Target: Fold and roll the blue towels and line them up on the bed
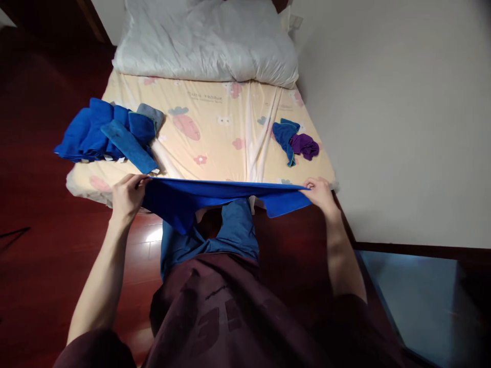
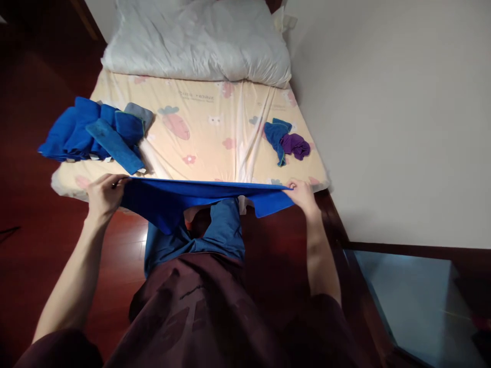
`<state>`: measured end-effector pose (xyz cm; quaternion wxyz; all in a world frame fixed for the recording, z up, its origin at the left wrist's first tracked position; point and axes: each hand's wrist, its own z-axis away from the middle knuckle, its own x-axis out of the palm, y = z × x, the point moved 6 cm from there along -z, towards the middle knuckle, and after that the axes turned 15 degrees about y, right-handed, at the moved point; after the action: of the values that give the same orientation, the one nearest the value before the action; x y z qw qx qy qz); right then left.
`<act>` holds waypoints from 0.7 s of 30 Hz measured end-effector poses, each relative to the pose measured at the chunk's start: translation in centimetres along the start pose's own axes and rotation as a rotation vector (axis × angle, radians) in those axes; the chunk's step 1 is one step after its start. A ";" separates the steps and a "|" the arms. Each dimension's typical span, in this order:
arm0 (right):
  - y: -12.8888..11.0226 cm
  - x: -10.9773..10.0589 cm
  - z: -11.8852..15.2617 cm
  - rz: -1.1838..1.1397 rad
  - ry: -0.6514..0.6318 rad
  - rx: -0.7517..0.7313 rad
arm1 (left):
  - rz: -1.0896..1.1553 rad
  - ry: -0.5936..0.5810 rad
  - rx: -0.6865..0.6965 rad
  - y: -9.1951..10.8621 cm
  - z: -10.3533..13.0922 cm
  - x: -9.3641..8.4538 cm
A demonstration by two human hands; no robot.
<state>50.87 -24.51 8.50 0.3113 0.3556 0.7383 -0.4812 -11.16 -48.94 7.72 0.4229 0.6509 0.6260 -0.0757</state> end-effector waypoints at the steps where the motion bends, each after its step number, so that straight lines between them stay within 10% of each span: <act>1: 0.0 -0.7 -0.9 -0.041 -0.016 0.004 | 0.001 0.019 0.022 0.1 -1.7 -0.3; 9: -2.4 -6.6 -5.8 -0.104 0.046 -0.071 | -0.060 0.114 0.226 3.1 -12.2 -3.5; 15: -3.8 -9.1 -6.1 -0.091 0.236 -0.054 | -0.317 0.079 0.178 3.5 -14.0 -4.5; 21: -3.5 -10.6 -6.3 -0.094 0.327 -0.002 | -0.123 -0.045 0.279 3.0 -14.3 -3.8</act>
<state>53.05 -22.07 20.84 0.1646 0.3941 0.7954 -0.4300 -15.44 -42.14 20.51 0.3367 0.6618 0.6385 -0.2026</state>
